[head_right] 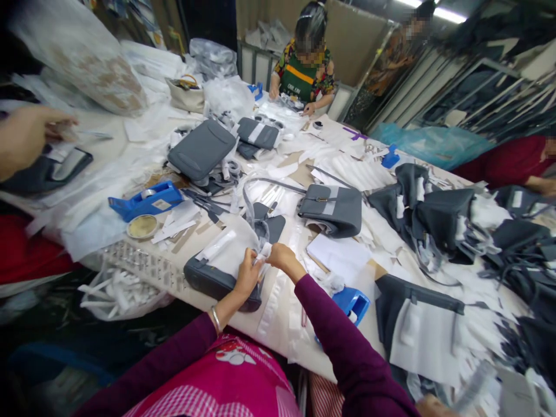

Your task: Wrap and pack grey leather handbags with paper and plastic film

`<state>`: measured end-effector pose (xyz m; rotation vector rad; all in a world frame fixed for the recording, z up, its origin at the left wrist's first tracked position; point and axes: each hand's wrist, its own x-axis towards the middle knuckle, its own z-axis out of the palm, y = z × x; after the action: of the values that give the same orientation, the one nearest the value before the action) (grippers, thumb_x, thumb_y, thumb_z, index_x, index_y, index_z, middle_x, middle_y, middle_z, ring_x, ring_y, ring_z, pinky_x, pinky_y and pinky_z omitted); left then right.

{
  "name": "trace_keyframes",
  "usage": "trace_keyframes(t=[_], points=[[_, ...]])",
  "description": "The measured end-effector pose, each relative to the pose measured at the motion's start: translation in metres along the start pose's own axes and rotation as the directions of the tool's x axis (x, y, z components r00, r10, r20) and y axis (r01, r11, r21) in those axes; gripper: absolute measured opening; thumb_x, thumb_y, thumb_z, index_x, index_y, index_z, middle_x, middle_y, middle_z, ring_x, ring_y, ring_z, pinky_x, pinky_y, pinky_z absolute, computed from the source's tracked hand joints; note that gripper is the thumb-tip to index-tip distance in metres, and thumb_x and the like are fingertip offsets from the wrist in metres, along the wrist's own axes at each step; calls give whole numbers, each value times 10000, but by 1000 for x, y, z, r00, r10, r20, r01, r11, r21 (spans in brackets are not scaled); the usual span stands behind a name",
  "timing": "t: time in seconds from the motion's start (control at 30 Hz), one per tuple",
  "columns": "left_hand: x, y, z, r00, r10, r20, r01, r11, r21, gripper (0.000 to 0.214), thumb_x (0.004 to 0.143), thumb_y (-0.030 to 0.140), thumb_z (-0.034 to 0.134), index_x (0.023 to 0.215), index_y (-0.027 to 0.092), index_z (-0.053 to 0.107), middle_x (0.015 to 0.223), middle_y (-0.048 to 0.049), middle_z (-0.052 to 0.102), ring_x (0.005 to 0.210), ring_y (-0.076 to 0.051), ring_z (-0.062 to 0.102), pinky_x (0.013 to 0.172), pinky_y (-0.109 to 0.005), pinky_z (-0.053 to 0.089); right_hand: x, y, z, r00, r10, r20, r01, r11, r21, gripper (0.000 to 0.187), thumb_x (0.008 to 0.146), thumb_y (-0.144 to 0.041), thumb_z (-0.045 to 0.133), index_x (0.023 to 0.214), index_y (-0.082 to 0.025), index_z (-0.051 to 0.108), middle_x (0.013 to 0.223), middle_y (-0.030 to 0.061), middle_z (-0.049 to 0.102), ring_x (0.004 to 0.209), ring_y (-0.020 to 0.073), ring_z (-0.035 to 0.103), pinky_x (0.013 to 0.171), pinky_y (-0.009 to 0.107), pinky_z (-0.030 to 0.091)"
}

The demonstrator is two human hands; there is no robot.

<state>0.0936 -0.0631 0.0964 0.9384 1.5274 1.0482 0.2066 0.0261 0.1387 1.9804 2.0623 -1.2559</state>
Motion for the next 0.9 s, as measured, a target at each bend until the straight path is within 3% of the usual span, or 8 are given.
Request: trace_keyframes(t=[0.13,0.23,0.37,0.47,0.6,0.7,0.83,0.9], points=[[2,-1,0,1000,1,22,0,1000,-28,157,856,263,482,940,242,352,602,95,455,325,-73,410,353,-180,301,3,19,3,1000,12,-29,-7,990,141,240,435,16,706,528,-183,609,428,-60,544,480,112,515,509,220,335],[6,-6,2,1000,-16,23,17,998,-53,174,847,250,490,961,237,359,631,83,495,332,-71,430,356,-179,327,6,26,13,997,31,-70,-13,970,244,308,450,20,703,668,-177,606,478,-66,563,509,121,535,516,214,350],[9,-12,2,998,-3,55,6,999,-46,131,848,267,482,945,220,406,681,53,534,350,-73,455,352,-185,348,13,27,29,988,63,-144,-6,932,362,347,456,17,697,711,-175,561,527,-64,557,569,133,543,562,221,367],[9,-11,1,995,29,91,-27,999,-26,98,854,283,470,908,212,429,658,53,520,349,-74,450,352,-187,349,11,26,39,973,92,-212,15,890,455,308,521,-22,655,770,-177,561,607,-45,582,639,145,560,613,232,390],[9,-7,-2,994,8,108,-5,999,-36,115,849,300,471,912,216,424,641,57,513,367,-82,460,366,-193,361,-10,26,52,955,146,-260,33,814,580,383,656,-129,559,1036,-171,548,694,-14,623,702,162,603,659,252,443],[8,-6,-3,993,-18,114,25,998,-61,137,846,329,467,914,220,420,677,43,535,401,-83,464,386,-198,375,-29,21,62,950,181,-255,68,675,735,432,734,-278,532,1146,-148,519,810,48,671,781,186,642,687,277,481],[9,-7,0,988,-98,121,117,980,-160,254,813,413,521,952,228,414,708,27,557,434,-86,463,398,-200,356,-35,9,74,964,200,-176,105,321,941,589,600,-381,702,1115,-146,542,844,70,695,760,224,654,673,304,494],[11,-9,2,975,-168,143,200,947,-251,338,781,455,555,976,229,394,688,33,548,419,-87,455,394,-201,338,-28,5,80,968,198,-154,94,283,955,609,571,-382,724,1102,-150,535,841,70,701,735,233,658,650,307,496]])
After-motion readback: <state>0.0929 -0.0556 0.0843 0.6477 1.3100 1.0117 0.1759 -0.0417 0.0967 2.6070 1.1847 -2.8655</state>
